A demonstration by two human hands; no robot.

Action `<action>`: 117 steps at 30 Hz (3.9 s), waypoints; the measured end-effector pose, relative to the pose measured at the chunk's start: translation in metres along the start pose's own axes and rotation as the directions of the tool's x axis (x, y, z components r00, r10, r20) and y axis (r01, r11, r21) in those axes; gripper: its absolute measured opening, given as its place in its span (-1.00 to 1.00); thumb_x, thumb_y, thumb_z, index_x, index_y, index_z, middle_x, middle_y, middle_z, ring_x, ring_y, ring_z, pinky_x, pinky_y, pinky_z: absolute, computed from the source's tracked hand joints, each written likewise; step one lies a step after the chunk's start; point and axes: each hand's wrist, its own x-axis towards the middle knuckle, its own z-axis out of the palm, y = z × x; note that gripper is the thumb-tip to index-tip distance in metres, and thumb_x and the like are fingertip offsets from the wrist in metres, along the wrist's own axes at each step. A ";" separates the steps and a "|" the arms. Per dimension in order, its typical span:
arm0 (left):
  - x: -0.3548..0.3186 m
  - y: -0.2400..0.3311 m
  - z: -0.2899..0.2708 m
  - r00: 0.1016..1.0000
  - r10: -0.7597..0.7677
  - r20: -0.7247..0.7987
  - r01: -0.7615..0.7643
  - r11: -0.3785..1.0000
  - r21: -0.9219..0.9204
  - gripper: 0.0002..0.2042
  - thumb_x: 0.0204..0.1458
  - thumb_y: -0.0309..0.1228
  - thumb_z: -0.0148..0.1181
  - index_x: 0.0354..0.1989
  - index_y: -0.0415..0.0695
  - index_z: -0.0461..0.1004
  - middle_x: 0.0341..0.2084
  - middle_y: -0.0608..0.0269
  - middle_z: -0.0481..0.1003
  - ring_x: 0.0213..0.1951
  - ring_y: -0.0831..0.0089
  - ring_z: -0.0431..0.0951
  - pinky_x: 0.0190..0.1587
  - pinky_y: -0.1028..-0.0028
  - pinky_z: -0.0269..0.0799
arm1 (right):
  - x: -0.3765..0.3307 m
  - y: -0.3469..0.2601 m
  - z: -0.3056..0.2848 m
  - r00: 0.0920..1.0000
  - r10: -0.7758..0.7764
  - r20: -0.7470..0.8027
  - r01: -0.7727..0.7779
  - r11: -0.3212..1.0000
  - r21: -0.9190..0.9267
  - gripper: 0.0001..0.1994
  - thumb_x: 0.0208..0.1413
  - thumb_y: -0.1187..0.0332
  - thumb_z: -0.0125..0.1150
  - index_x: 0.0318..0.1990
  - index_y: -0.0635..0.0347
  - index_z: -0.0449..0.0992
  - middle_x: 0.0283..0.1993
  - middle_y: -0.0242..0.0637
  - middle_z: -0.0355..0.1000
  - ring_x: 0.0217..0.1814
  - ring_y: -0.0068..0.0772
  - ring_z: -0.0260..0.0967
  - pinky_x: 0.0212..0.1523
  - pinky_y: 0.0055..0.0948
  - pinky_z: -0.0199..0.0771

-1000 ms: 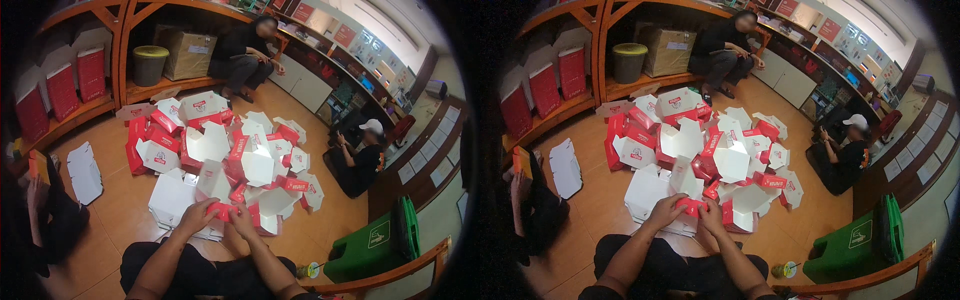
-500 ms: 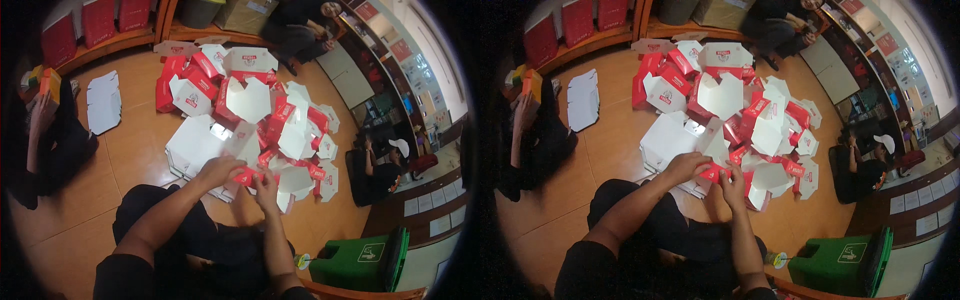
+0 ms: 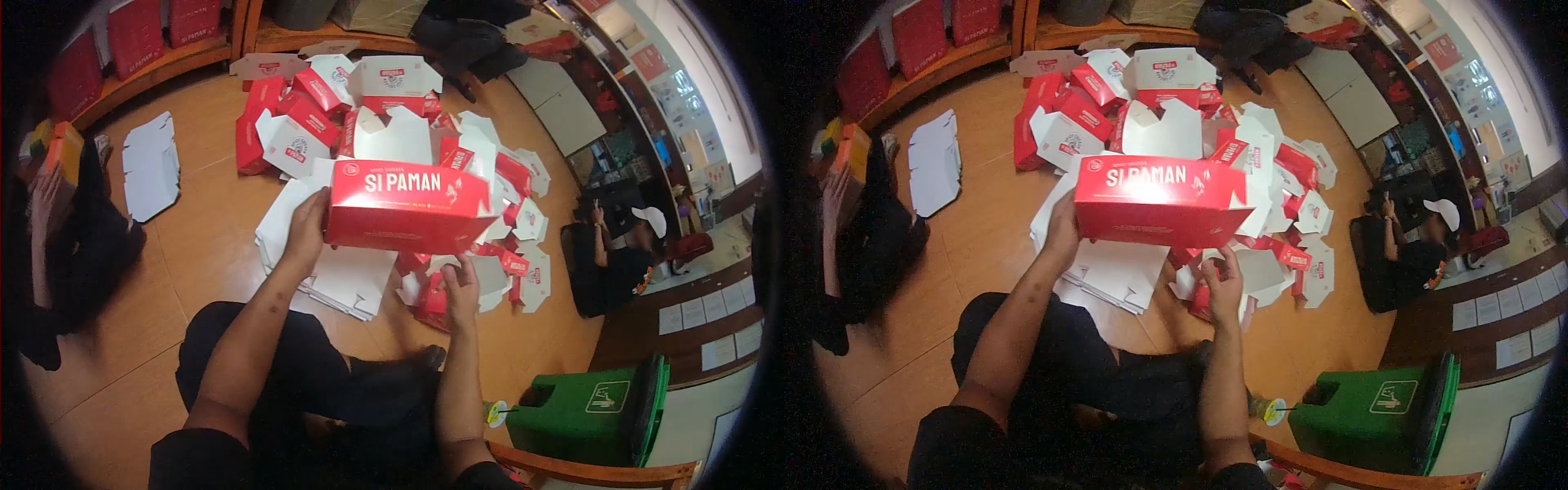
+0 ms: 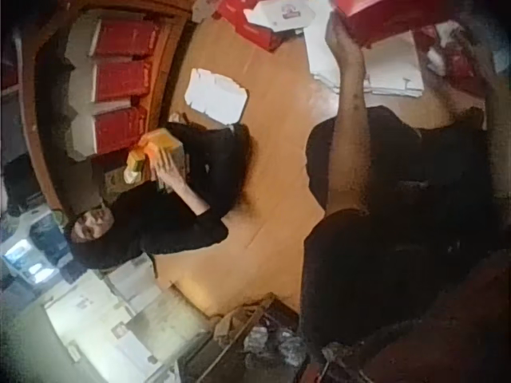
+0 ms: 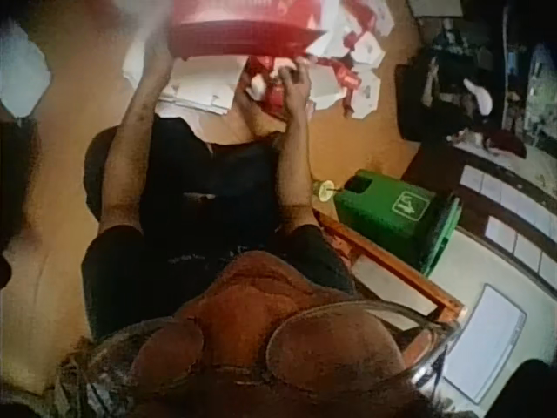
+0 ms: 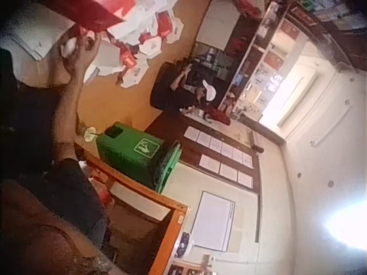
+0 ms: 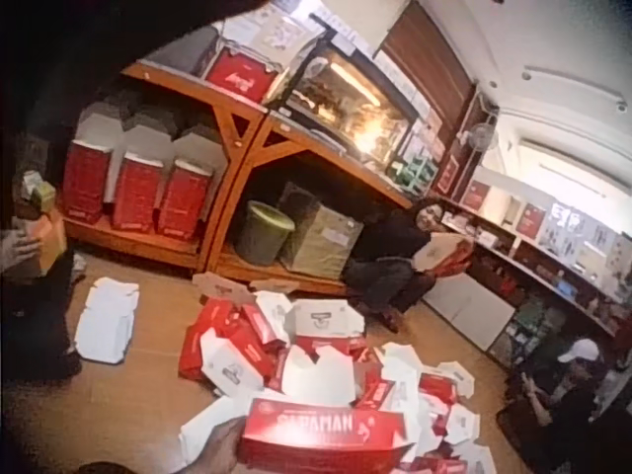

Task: The person sits on the floor and assembles red and white cardboard food boxes by hand. They pick up flat-packed box components, fold the sides, and interlock the tabs to form the box structure. The person works continuously on a large pile of boxes, stacking the finished units nearby.

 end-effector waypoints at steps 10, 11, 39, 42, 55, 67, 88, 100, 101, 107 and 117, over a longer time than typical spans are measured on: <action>0.004 -0.037 -0.008 0.988 -0.152 0.022 0.148 0.980 0.133 -0.76 0.24 -0.30 0.00 -0.21 -0.24 0.47 -0.56 0.20 0.48 -0.62 0.49 0.43 -0.64 0.48 0.30 | -0.019 -0.040 0.020 0.981 -0.168 -0.095 0.191 0.917 0.349 -0.56 0.10 0.54 0.14 0.16 0.20 0.26 0.02 -0.32 0.32 -0.50 -0.63 0.25 -0.69 -0.63 0.24; 0.002 -0.038 -0.007 0.986 -0.164 0.032 0.157 0.973 0.170 -0.77 0.23 -0.31 0.01 -0.19 -0.24 0.47 -0.55 0.19 0.48 -0.60 0.46 0.45 -0.60 0.45 0.33 | -0.022 -0.041 0.019 0.980 -0.196 -0.045 0.199 0.912 0.359 -0.57 0.11 0.52 0.15 0.15 0.22 0.26 0.02 -0.33 0.33 -0.49 -0.63 0.25 -0.69 -0.63 0.25; -0.023 -0.024 0.005 0.789 0.083 0.608 -0.574 0.451 0.683 -0.64 0.07 -0.24 0.26 -0.03 -0.18 0.50 -0.42 0.01 0.56 -0.37 0.16 0.59 -0.21 0.32 0.49 | -0.012 -0.020 0.060 0.911 0.289 0.293 -0.159 0.904 -0.397 -0.78 0.21 0.27 0.20 -0.29 0.29 0.51 -0.53 -0.38 0.45 -0.59 -0.63 0.38 -0.58 -0.58 0.35; -0.021 -0.012 0.006 0.854 -0.253 0.455 -0.301 0.472 0.829 -0.60 0.04 -0.17 0.26 -0.06 -0.20 0.50 -0.36 -0.09 0.56 -0.27 -0.04 0.57 -0.15 0.20 0.46 | -0.011 -0.004 0.063 0.914 0.304 0.270 -0.209 0.921 -0.329 -0.75 0.20 0.25 0.21 -0.33 0.30 0.53 -0.56 -0.41 0.42 -0.61 -0.64 0.35 -0.59 -0.58 0.31; -0.021 -0.013 0.014 0.888 -0.256 0.382 -0.233 0.466 0.853 -0.65 0.09 -0.11 0.17 -0.22 -0.19 0.50 -0.38 -0.14 0.54 -0.26 -0.10 0.55 -0.21 0.11 0.43 | -0.005 -0.002 0.057 0.915 0.344 0.208 -0.231 0.874 -0.428 -0.70 0.20 0.20 0.19 -0.30 0.33 0.56 -0.56 -0.38 0.42 -0.51 -0.58 0.32 -0.47 -0.47 0.29; -0.025 -0.016 0.016 0.881 -0.237 0.409 -0.239 0.524 0.817 -0.71 0.14 -0.15 0.14 -0.25 -0.17 0.46 -0.41 -0.13 0.53 -0.27 -0.11 0.53 -0.23 0.10 0.40 | -0.006 -0.017 0.056 0.862 0.440 0.250 -0.313 0.853 -0.418 -0.69 0.18 0.18 0.20 -0.47 0.26 0.52 -0.64 -0.40 0.34 -0.63 -0.61 0.21 -0.59 -0.49 0.16; -0.037 -0.014 0.027 0.838 -0.267 0.476 -0.362 0.381 0.851 -0.66 0.16 -0.08 0.08 -0.14 -0.12 0.35 -0.46 -0.17 0.52 -0.34 -0.12 0.54 -0.29 0.05 0.40 | -0.010 -0.025 0.059 0.880 0.355 0.316 -0.180 0.864 -0.470 -0.78 0.11 0.25 0.26 -0.30 0.27 0.58 -0.55 -0.41 0.38 -0.54 -0.63 0.22 -0.51 -0.54 0.18; -0.019 -0.032 0.008 0.898 -0.258 0.356 -0.226 0.425 0.877 -0.59 0.15 -0.07 0.08 -0.38 -0.24 0.56 -0.46 -0.14 0.53 -0.36 -0.05 0.53 -0.24 0.15 0.39 | -0.014 0.006 0.062 0.998 -0.065 0.021 0.056 0.603 -0.795 -0.64 0.21 0.25 0.09 0.11 0.18 0.39 -0.05 0.03 0.25 -0.04 0.00 0.36 -0.08 -0.18 0.41; -0.019 -0.032 0.008 0.904 -0.260 0.340 -0.212 0.419 0.883 -0.58 0.15 -0.06 0.08 -0.38 -0.24 0.56 -0.45 -0.14 0.53 -0.35 -0.05 0.53 -0.23 0.14 0.39 | -0.010 0.010 0.063 0.999 -0.043 -0.001 0.027 0.629 -0.777 -0.64 0.21 0.26 0.08 0.12 0.17 0.37 -0.03 0.05 0.23 -0.03 0.02 0.34 -0.07 -0.17 0.40; -0.020 -0.036 0.008 0.914 -0.264 0.308 -0.191 0.390 0.901 -0.57 0.16 -0.05 0.06 -0.39 -0.25 0.55 -0.44 -0.18 0.52 -0.31 -0.09 0.52 -0.22 0.10 0.38 | -0.005 0.061 0.069 0.960 -0.122 -0.252 -0.032 0.846 -0.532 -0.72 0.18 0.25 0.15 -0.06 0.24 0.43 -0.02 0.00 0.22 0.03 0.01 0.27 0.06 -0.16 0.29; -0.024 -0.029 0.008 0.849 -0.292 0.441 -0.268 0.482 0.834 -0.59 0.17 -0.08 0.06 -0.39 -0.26 0.50 -0.44 -0.17 0.52 -0.31 -0.10 0.53 -0.23 0.13 0.39 | -0.015 0.017 0.076 0.982 -0.124 0.140 0.180 0.831 -0.527 -0.74 0.09 0.29 0.28 -0.11 0.19 0.50 -0.01 -0.06 0.20 0.02 -0.06 0.26 0.07 -0.19 0.31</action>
